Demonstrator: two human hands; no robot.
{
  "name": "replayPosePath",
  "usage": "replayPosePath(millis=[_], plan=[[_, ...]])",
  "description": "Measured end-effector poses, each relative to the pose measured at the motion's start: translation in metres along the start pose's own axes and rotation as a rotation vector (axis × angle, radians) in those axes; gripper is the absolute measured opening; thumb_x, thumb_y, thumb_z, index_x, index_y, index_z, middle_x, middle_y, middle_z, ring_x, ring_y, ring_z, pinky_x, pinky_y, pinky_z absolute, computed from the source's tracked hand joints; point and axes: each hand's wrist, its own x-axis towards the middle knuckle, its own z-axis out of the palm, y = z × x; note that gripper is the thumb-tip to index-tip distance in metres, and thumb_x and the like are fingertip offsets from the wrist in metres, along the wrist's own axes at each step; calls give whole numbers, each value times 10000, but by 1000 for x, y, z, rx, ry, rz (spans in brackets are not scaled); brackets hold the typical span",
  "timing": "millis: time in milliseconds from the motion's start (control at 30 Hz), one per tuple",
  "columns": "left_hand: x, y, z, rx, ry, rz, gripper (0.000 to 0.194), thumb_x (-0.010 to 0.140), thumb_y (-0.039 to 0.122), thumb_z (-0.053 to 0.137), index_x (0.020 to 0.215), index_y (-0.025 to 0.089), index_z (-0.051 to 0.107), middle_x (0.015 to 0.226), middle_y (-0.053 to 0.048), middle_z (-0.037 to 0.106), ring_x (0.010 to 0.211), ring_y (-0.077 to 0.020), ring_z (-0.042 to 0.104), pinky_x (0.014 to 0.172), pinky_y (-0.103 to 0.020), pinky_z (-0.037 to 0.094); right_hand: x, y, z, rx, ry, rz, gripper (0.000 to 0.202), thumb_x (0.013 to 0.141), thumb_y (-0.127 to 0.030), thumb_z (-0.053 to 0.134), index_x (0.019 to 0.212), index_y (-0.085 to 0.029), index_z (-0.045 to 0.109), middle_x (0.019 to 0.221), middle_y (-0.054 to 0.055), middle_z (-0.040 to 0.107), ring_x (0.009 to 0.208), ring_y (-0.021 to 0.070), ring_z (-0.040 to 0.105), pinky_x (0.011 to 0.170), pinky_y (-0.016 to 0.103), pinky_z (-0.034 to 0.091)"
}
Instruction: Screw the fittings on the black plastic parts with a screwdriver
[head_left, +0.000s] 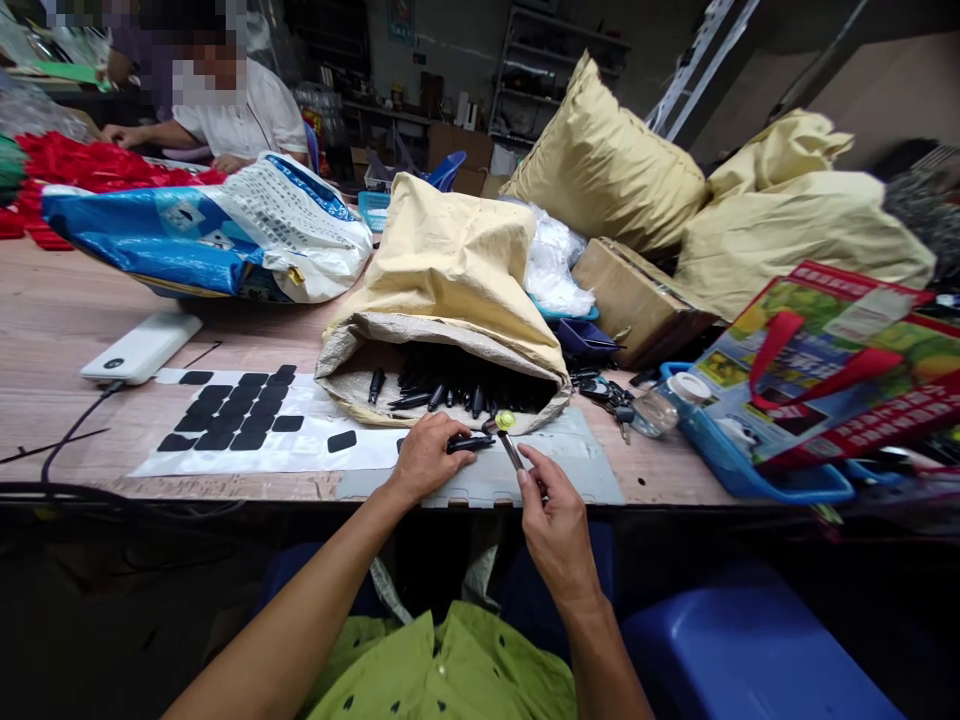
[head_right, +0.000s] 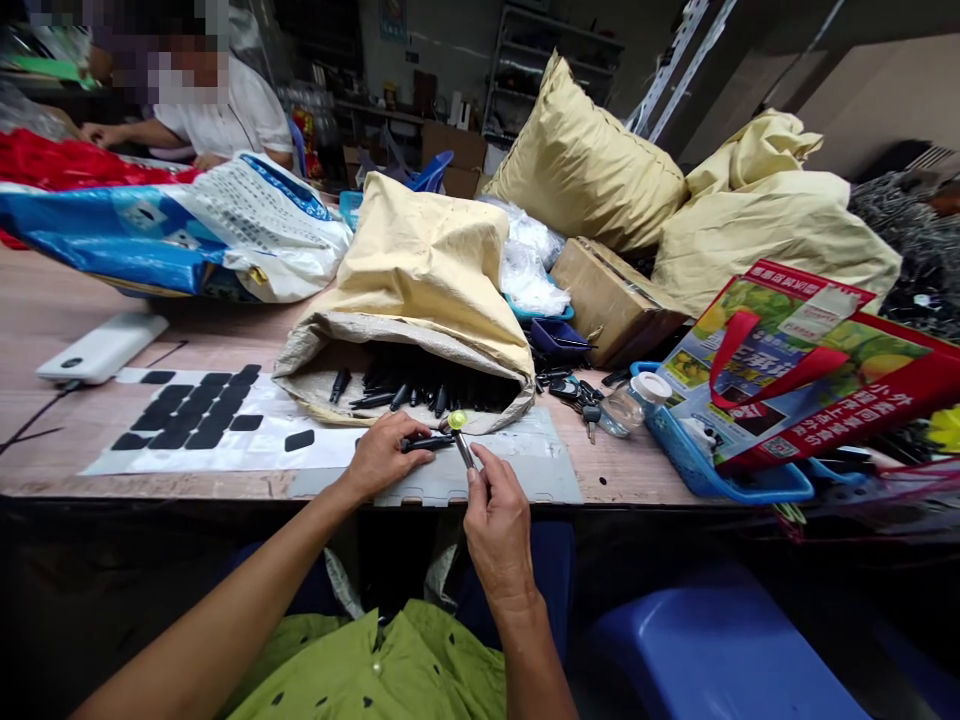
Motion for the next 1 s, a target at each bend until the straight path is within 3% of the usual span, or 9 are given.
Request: replayPosePath(millis=[67, 300, 567, 767, 1000], plan=[[0, -2, -1, -20, -8, 0, 242, 758, 268, 836, 981, 246, 744, 927, -13, 679, 946, -219, 588, 842, -340, 442, -1, -2, 4, -14, -21, -40, 348, 1010, -266, 467, 1298, -226, 659, 1192, 89, 687, 1090, 208, 634, 969, 344, 494], [1, -6, -2, -55, 7, -15, 218, 754, 254, 832, 952, 234, 743, 914, -11, 666, 928, -209, 583, 818, -325, 441, -7, -2, 11, -233, -74, -59, 406, 1007, -233, 438, 1348, -253, 658, 905, 60, 632, 831, 191, 627, 762, 299, 502], [4, -6, -4, -69, -8, -61, 166, 737, 243, 830, 873, 213, 739, 850, -14, 648, 873, -205, 575, 779, -322, 443, -1, -14, 4, -230, 5, -96, 406, 1031, -276, 413, 1364, -238, 643, 911, 65, 625, 828, 190, 615, 794, 302, 494], [4, -5, -4, -83, -15, -97, 152, 735, 242, 821, 861, 211, 743, 869, -19, 661, 907, -214, 588, 810, -331, 452, -6, -12, 8, -334, -81, -91, 426, 1005, -223, 416, 1354, -268, 657, 887, 53, 600, 799, 185, 611, 769, 283, 490], [4, -4, -7, -73, -25, -68, 145, 741, 238, 820, 852, 207, 732, 870, -18, 655, 914, -213, 588, 817, -332, 451, -3, -18, 13, -309, -78, -134, 434, 1015, -224, 400, 1377, -257, 638, 904, 60, 598, 833, 190, 612, 789, 287, 491]])
